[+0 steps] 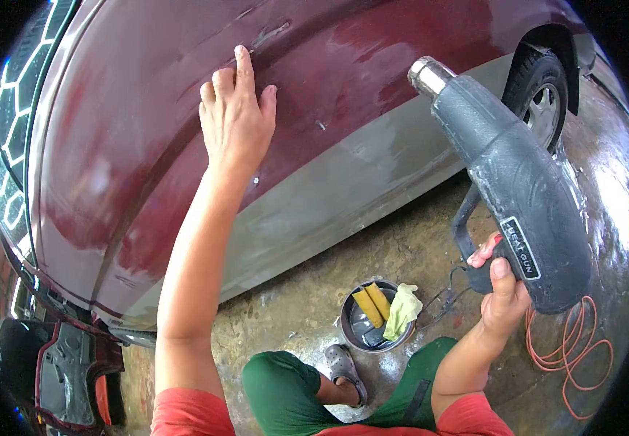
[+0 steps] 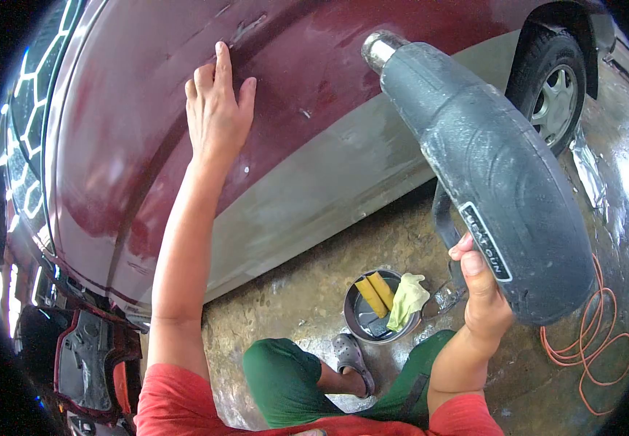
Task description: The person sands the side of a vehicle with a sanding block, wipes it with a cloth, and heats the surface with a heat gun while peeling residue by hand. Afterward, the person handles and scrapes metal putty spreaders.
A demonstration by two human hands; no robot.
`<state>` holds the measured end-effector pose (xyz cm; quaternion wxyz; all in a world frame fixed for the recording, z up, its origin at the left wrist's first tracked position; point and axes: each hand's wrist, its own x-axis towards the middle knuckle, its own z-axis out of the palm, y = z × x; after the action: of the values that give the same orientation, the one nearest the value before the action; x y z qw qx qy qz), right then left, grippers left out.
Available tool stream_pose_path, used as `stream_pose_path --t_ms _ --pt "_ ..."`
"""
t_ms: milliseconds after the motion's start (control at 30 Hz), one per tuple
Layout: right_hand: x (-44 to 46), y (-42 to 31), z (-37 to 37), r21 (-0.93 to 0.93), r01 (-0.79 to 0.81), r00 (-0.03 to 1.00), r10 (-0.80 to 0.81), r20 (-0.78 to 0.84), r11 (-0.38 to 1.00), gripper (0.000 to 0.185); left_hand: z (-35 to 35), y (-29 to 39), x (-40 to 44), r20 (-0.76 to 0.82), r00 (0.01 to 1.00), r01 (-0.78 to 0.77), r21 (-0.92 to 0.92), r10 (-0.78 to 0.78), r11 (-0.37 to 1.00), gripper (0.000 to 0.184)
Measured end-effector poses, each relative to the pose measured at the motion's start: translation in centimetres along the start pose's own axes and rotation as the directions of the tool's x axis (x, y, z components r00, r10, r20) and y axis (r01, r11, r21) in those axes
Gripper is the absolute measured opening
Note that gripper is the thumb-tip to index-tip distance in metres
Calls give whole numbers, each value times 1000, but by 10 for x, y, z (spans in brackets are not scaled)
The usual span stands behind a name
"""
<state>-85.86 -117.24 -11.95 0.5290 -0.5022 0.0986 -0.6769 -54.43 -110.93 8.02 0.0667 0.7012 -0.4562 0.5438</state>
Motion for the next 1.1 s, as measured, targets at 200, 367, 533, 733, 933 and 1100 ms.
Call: stream_pose_path --t_ms 200,367,533,733,933,1100 --pt "4 -2 -4 6 20 1000 -20 -8 1000 27 0 -1 -5 4 1000 16 -75 -16 997 60" --pt "5 -1 -8 -10 41 999 -41 5 999 26 -5 -8 -1 -77 997 -18 -145 7 989 44" --pt "6 -5 -10 0 47 999 -47 -18 999 26 -4 -16 12 -212 976 3 -224 -51 975 21" --pt "6 -7 -11 21 22 999 -21 -33 1000 28 7 -11 25 -305 950 5 -197 -67 980 15" --pt "6 -9 -11 12 34 999 -33 -38 999 27 6 -1 27 -301 943 69 -240 -142 968 14" --pt "7 -9 -11 8 22 998 -21 -66 1000 27 0 1 29 -281 949 76 -243 -145 967 14"
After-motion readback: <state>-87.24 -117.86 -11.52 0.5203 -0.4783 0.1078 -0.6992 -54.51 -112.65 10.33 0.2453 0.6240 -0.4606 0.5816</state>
